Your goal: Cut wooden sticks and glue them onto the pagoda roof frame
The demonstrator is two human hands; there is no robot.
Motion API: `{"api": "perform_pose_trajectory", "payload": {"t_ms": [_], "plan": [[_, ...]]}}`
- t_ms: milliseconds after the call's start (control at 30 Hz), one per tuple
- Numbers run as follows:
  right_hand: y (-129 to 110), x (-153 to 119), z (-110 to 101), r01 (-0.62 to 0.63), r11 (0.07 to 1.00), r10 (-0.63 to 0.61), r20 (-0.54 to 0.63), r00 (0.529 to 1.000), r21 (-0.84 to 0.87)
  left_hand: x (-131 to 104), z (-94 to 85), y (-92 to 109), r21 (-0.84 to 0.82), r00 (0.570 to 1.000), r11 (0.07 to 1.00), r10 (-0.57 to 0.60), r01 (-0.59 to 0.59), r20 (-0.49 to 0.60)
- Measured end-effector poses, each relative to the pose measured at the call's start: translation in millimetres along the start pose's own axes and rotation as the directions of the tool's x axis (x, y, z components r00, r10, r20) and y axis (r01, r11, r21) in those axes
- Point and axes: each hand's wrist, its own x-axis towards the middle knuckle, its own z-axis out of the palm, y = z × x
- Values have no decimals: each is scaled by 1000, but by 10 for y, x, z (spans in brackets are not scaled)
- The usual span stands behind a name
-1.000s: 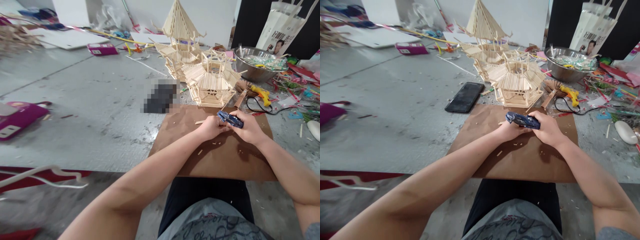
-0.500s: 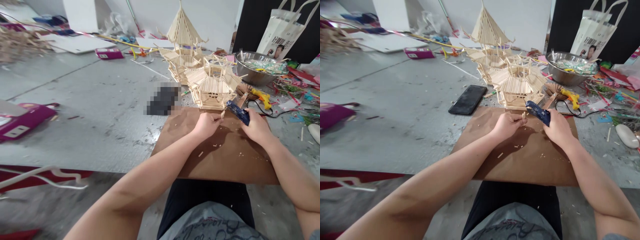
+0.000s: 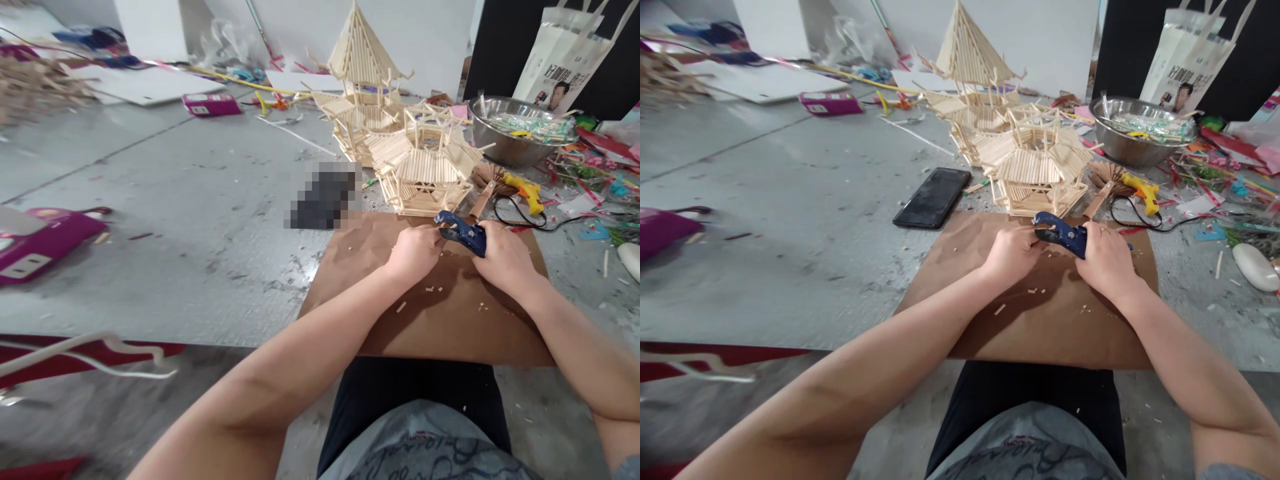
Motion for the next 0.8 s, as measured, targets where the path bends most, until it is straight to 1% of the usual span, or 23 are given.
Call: {"api": "perform_pose_trajectory", "payload": {"t_ms": [400,600,800], "plan": [[-19,-10,-29,-8,999,8,4,1000,-48,-11,3,1,187,996,978,92,-88,-14],[-22,-8,-34,-5,1000,6,21,1000,-30,-25,2,5,204,995,974,98,-96,-1],[-24,5,-39,-44,997,49,88,995,-57,-26,11,8,202,994,974,104,-104,11]]}}
